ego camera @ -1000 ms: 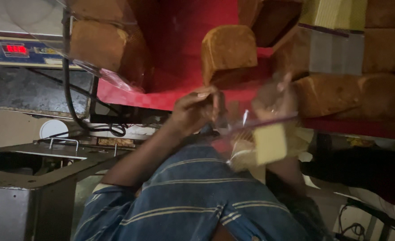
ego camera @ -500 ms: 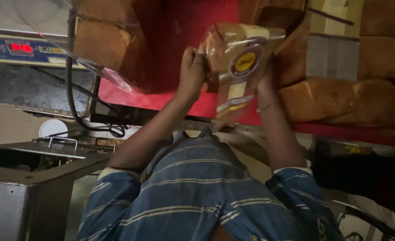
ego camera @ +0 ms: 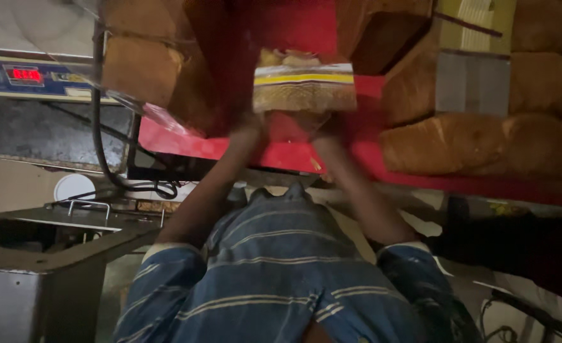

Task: The person repeatedly picks up sliced bread loaves, places them into clear plastic bags, and seals the bags. The person then stacks the packaged bread on a red surface next to a digital scale.

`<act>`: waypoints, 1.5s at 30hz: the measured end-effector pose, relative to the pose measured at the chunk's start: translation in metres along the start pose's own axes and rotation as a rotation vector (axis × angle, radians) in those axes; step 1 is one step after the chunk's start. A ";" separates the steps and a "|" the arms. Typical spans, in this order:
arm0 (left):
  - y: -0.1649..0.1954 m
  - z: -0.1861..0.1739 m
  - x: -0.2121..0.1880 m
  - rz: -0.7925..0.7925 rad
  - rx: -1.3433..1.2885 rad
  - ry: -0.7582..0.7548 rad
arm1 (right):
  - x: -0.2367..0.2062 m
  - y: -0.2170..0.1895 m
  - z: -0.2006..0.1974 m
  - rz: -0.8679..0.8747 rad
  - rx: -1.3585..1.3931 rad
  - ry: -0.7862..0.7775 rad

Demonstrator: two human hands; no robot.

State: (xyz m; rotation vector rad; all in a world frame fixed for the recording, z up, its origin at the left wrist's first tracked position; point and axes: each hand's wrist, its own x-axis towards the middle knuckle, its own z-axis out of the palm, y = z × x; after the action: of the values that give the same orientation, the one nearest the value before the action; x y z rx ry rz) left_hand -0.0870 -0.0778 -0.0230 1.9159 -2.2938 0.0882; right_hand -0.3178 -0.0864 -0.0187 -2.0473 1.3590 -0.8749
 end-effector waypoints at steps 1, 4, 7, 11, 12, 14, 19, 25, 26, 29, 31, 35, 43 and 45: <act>-0.007 -0.001 -0.009 -0.030 -0.091 -0.137 | -0.007 0.001 0.004 -0.002 -0.049 -0.050; -0.029 -0.012 -0.028 -0.026 -0.262 -0.414 | -0.028 0.002 0.012 -0.049 -0.217 -0.194; -0.054 -0.032 -0.064 0.055 -0.502 -0.301 | -0.053 -0.001 0.013 -0.109 -0.319 -0.273; -0.065 -0.032 -0.098 0.215 -0.751 0.071 | -0.087 -0.010 0.011 -0.215 -0.386 -0.305; -0.066 -0.026 -0.101 0.332 -0.622 0.113 | -0.094 -0.013 0.011 -0.242 -0.402 -0.310; -0.062 -0.010 -0.106 0.245 -0.632 0.095 | -0.102 -0.015 0.018 -0.280 -0.445 -0.274; -0.055 0.015 -0.109 0.174 -0.657 0.199 | -0.110 -0.008 0.043 -0.303 -0.552 -0.122; -0.051 -0.012 -0.108 0.416 -0.462 0.261 | -0.105 -0.008 0.029 -0.377 -0.496 0.020; -0.048 -0.016 -0.104 0.443 -0.465 0.238 | -0.102 -0.014 0.022 -0.388 -0.460 0.035; -0.036 -0.032 -0.088 0.360 -0.525 0.292 | -0.085 -0.043 0.003 -0.383 -0.358 0.023; -0.023 -0.046 -0.070 0.181 -0.606 0.277 | -0.068 -0.066 -0.010 -0.325 -0.156 0.004; -0.008 -0.112 -0.013 0.072 -1.049 0.372 | -0.012 -0.104 -0.052 0.189 0.379 -0.173; -0.045 -0.301 0.064 -0.025 -1.557 -0.051 | 0.087 -0.162 -0.192 0.215 1.185 -0.137; -0.035 -0.330 0.061 -0.039 -1.659 -0.026 | 0.087 -0.178 -0.206 0.150 1.339 -0.214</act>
State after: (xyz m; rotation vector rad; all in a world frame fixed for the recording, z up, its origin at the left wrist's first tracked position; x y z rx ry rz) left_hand -0.0373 -0.0971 0.3104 0.9347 -1.2690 -1.3294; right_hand -0.3431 -0.1196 0.2644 -0.9238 0.4738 -1.0273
